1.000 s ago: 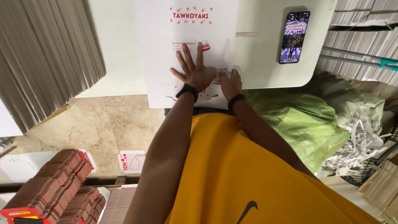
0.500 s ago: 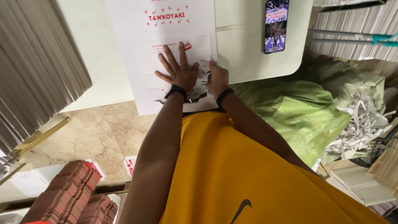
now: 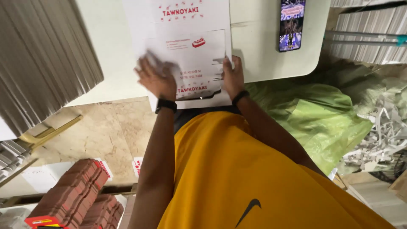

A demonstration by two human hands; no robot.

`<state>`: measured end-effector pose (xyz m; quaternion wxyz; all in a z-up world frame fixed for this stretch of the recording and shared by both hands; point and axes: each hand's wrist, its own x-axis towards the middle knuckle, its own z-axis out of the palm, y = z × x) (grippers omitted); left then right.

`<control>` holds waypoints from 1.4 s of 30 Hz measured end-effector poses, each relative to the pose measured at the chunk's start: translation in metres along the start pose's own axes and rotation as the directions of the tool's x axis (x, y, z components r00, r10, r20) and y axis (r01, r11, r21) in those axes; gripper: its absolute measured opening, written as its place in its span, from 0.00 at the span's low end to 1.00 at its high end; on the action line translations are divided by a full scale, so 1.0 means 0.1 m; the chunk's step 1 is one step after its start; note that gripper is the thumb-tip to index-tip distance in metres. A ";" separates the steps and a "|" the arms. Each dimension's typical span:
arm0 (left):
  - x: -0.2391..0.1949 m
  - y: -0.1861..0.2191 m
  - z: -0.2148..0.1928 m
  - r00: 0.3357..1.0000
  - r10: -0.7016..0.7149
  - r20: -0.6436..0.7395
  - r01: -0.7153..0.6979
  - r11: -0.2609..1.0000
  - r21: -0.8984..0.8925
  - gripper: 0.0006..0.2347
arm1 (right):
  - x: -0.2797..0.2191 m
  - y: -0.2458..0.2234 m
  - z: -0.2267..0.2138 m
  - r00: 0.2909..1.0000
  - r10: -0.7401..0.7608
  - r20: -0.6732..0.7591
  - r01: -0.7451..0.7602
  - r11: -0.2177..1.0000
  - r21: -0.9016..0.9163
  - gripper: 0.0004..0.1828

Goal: Folding flat cardboard sheets into boxes and stacking them in a packaging facility.

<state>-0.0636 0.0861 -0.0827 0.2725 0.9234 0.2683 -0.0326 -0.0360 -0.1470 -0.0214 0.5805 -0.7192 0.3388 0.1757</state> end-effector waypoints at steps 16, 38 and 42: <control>0.13 0.01 -0.51 0.887 -0.313 0.339 0.443 0.785 -0.434 0.25 | 0.18 -0.14 -0.48 0.999 -0.032 -0.009 0.025 0.911 -0.412 0.26; 0.14 0.11 -1.13 0.816 -0.112 0.567 0.483 0.672 -0.562 0.15 | 0.31 0.02 -0.18 0.682 -0.730 0.043 0.603 0.529 -0.598 0.10; 0.42 0.15 -0.89 0.746 -0.073 0.662 0.557 0.615 -0.559 0.15 | 0.11 -0.38 0.37 0.879 -0.395 0.265 0.473 0.786 -0.397 0.13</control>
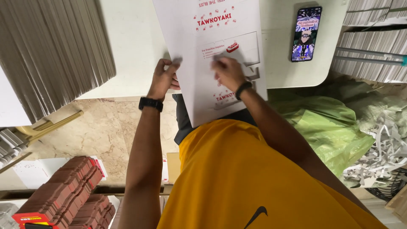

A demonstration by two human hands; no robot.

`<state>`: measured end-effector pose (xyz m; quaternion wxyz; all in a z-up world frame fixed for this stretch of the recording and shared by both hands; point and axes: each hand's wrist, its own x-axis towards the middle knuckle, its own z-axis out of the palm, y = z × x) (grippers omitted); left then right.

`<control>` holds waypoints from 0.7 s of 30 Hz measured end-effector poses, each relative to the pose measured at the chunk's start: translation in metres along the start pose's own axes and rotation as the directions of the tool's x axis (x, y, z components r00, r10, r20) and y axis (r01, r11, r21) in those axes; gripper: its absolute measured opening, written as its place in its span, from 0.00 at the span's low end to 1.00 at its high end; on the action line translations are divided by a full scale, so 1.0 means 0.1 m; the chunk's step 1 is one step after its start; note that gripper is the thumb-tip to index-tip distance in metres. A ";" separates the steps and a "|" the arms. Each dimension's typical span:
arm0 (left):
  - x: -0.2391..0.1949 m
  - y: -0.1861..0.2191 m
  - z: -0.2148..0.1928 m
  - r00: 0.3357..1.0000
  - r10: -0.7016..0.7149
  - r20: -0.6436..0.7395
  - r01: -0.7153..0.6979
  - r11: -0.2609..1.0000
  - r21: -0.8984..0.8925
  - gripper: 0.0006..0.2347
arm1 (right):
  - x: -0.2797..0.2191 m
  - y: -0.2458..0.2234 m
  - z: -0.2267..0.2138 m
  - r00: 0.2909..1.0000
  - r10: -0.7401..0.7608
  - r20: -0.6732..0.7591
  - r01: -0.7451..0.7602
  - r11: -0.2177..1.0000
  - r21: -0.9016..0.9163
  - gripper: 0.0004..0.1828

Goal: Folding flat cardboard sheets into boxes and stacking them in a packaging facility.

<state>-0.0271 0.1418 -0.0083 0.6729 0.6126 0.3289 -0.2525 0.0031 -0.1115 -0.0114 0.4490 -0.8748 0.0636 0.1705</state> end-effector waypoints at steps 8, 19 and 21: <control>0.19 0.10 0.37 0.984 0.002 -0.179 0.142 0.603 0.785 0.23 | 0.25 -0.36 0.20 0.775 0.382 0.504 -0.449 0.893 0.013 0.20; -0.09 0.36 0.74 0.986 0.138 0.088 -0.126 0.294 0.947 0.18 | 0.44 -0.17 0.39 0.795 0.411 0.446 -0.431 0.900 -0.060 0.12; -0.14 0.32 0.56 0.978 0.140 0.157 -0.184 0.208 0.961 0.19 | 0.34 -0.32 0.36 0.805 0.376 0.460 -0.410 0.912 -0.028 0.12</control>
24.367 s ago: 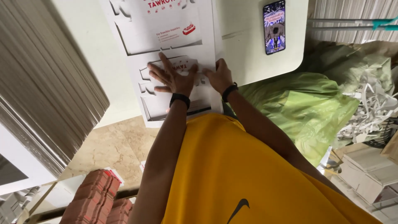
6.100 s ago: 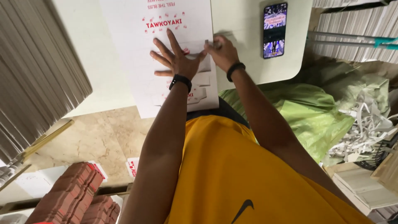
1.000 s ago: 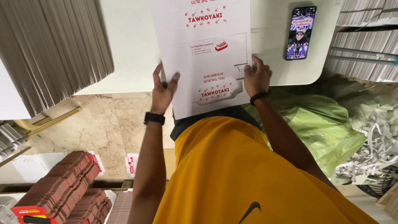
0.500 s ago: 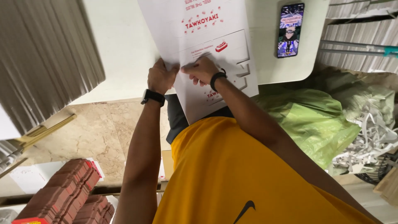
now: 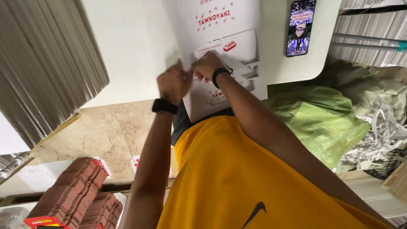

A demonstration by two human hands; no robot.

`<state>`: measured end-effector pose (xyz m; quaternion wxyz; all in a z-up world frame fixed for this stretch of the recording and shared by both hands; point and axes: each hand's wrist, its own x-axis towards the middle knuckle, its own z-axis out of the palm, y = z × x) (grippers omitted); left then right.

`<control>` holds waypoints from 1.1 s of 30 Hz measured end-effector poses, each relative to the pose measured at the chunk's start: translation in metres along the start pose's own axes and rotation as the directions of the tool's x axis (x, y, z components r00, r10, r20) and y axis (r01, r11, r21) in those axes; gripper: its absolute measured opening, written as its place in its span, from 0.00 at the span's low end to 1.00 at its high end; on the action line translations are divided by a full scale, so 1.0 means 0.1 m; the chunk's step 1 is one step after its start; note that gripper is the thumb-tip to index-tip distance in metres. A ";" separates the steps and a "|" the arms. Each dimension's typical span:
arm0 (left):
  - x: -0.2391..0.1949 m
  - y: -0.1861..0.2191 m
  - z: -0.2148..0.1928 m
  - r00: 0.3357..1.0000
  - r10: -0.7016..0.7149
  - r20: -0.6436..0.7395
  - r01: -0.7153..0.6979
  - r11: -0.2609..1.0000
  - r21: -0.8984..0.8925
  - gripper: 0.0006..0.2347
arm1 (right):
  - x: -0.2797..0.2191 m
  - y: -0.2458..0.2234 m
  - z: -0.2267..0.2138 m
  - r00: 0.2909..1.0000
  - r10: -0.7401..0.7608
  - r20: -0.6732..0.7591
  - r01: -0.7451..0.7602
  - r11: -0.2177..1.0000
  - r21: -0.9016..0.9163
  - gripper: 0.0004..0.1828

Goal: Folding flat cardboard sheets into boxes and stacking them in a packaging facility.

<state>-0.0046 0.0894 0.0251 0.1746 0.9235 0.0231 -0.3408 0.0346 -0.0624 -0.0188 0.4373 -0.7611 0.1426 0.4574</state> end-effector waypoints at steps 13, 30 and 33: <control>-0.30 -0.50 0.47 0.976 -0.060 0.208 0.204 0.574 -0.793 0.16 | -0.57 -0.02 -0.08 0.986 0.083 0.143 -0.080 0.996 -0.031 0.20; -0.36 -0.03 0.35 0.977 -0.194 0.086 0.212 0.881 -0.422 0.11 | -0.91 -0.30 -0.15 0.992 0.125 0.021 -0.120 0.980 -0.156 0.23; -0.34 0.11 0.27 0.973 -0.213 0.090 0.231 0.875 -0.425 0.10 | -0.74 -0.10 -0.10 0.997 0.078 0.016 -0.074 0.980 -0.185 0.25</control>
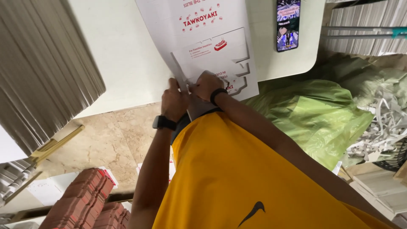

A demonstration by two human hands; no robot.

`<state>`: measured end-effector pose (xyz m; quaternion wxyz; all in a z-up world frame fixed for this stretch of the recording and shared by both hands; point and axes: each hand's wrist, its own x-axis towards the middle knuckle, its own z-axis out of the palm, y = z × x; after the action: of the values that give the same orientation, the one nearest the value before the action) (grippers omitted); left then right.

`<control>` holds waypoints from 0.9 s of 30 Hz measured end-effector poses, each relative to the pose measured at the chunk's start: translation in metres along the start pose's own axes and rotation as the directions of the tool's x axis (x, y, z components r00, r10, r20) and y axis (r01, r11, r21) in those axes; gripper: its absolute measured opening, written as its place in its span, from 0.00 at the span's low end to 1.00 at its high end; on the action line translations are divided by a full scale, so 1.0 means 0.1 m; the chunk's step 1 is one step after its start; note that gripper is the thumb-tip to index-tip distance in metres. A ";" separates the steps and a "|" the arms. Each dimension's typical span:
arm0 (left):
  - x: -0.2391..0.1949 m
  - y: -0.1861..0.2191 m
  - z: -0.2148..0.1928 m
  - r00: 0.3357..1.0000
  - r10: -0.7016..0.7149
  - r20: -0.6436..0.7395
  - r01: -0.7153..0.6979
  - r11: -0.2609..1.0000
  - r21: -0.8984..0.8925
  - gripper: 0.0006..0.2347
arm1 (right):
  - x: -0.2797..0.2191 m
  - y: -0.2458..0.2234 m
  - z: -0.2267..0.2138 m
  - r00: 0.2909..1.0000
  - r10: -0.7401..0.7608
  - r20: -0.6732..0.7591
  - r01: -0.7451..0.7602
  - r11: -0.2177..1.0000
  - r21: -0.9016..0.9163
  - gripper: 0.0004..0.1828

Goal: Folding flat cardboard sheets into boxes and stacking them in a packaging facility.

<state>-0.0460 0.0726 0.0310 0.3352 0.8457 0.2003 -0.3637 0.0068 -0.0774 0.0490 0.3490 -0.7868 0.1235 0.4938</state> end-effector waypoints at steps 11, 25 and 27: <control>-0.03 -0.16 -0.02 0.986 0.020 0.168 0.044 0.929 -0.369 0.31 | 0.17 0.30 0.04 0.988 -0.102 0.115 0.110 0.992 -0.064 0.19; 0.00 -0.53 0.01 0.993 -0.080 0.085 0.088 0.991 -0.104 0.29 | 0.05 -0.03 0.04 0.988 -0.062 0.143 0.100 0.957 -0.272 0.19; 0.03 -0.56 0.18 0.991 -0.088 0.096 0.093 0.994 -0.049 0.28 | 0.06 -0.02 0.03 0.990 -0.039 0.139 0.077 0.956 -0.282 0.20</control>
<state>-0.0856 0.0989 -0.0039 0.3498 0.8084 0.2323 -0.4124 0.0085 -0.0733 0.0440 0.2534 -0.7980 0.0042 0.5467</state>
